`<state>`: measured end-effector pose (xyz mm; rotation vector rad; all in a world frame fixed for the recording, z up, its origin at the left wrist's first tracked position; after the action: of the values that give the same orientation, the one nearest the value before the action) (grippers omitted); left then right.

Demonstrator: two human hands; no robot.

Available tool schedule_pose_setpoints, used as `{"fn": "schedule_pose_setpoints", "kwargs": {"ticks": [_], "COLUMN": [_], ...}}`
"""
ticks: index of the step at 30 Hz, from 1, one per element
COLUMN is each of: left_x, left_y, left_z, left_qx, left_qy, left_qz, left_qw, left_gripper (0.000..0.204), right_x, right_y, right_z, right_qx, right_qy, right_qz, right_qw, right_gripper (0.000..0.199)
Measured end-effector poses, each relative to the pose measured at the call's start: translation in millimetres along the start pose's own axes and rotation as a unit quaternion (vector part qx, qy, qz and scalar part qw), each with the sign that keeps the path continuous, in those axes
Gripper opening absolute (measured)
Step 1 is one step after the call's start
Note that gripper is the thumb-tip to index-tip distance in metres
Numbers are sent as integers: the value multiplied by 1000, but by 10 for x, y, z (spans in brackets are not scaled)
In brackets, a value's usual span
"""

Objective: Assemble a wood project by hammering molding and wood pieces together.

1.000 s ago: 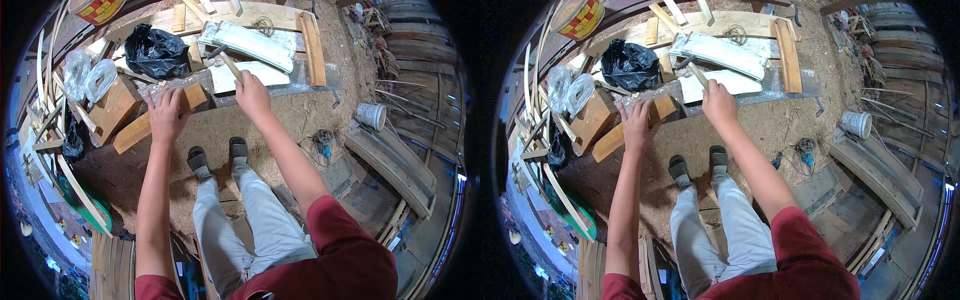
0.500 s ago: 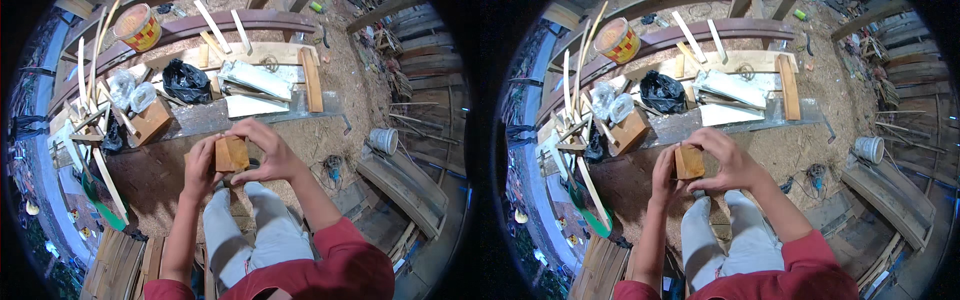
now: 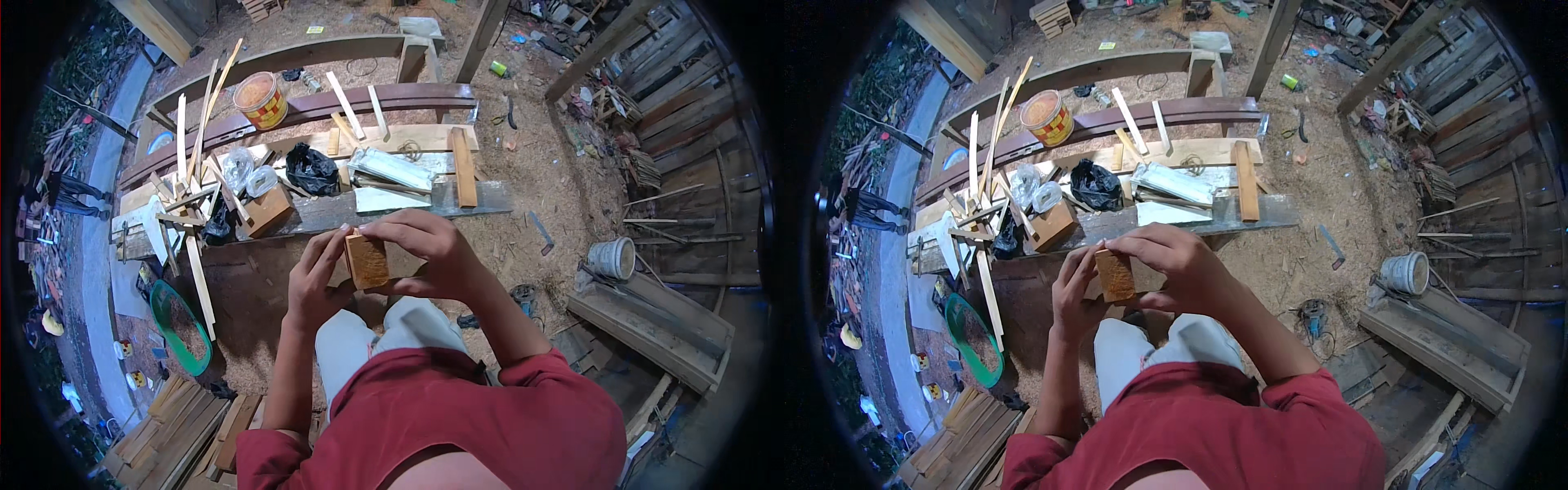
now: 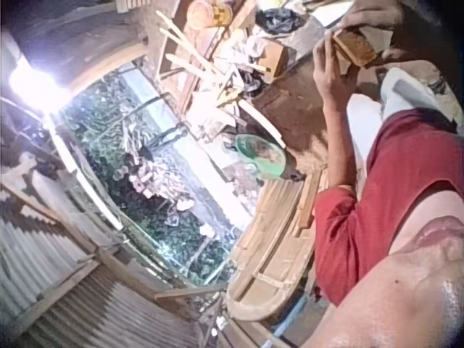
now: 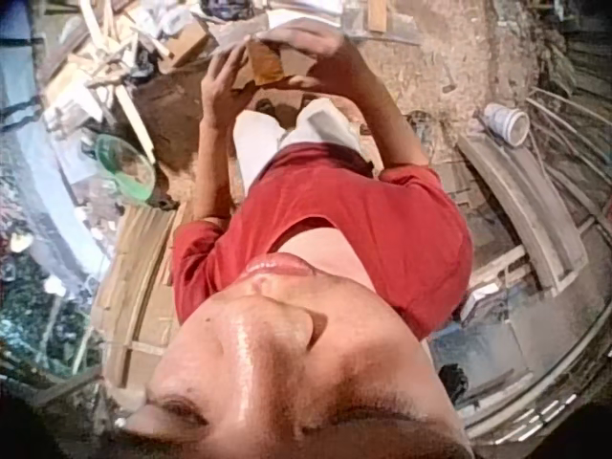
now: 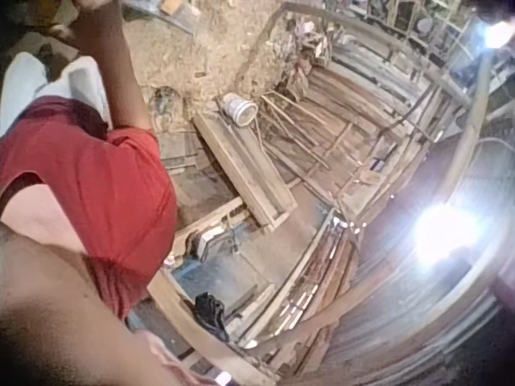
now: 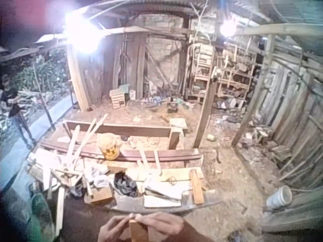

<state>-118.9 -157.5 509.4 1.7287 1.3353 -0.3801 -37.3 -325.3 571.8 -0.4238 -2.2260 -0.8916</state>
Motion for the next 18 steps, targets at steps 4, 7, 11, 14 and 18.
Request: {"fn": "schedule_pose_setpoints", "kwargs": {"ticks": [4, 7, 11, 14, 18], "left_x": [-195, -338, -544, -555, -329], "left_y": [16, 84, 133, 72, 54], "left_z": [-81, -232, -402, -574, -748], "left_qx": [-28, -62, -93, -228, -268], "left_qy": [-36, -48, 27, 116, 73], "left_qz": [-15, -21, 25, -6, -33], "left_qw": [999, 997, 995, 967, 960], "left_gripper": [76, 71, 65, 59, 67], "right_x": [228, 390, 615, 745, 796], "right_y": [29, 56, 195, 375, 584], "right_z": [-131, -164, -205, -138, 1], "right_qx": [-23, -85, -129, -117, -108], "right_qy": [16, 81, 9, 0, -28], "right_qz": [-8, 57, 100, 140, 96], "right_qw": [1000, 991, 987, 983, 989], "right_gripper": [76, 79, 78, 65, 53]}}
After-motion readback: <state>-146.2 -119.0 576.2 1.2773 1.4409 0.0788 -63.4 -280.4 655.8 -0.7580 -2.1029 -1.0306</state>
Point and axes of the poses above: each hand's wrist, its own y-axis towards the middle knuckle, its own z-axis out of the palm, x = y × z, the point moved 8 cm from there along y, towards the middle knuckle, and after that the axes turned 1 degree about z, right-handed, at the moved point
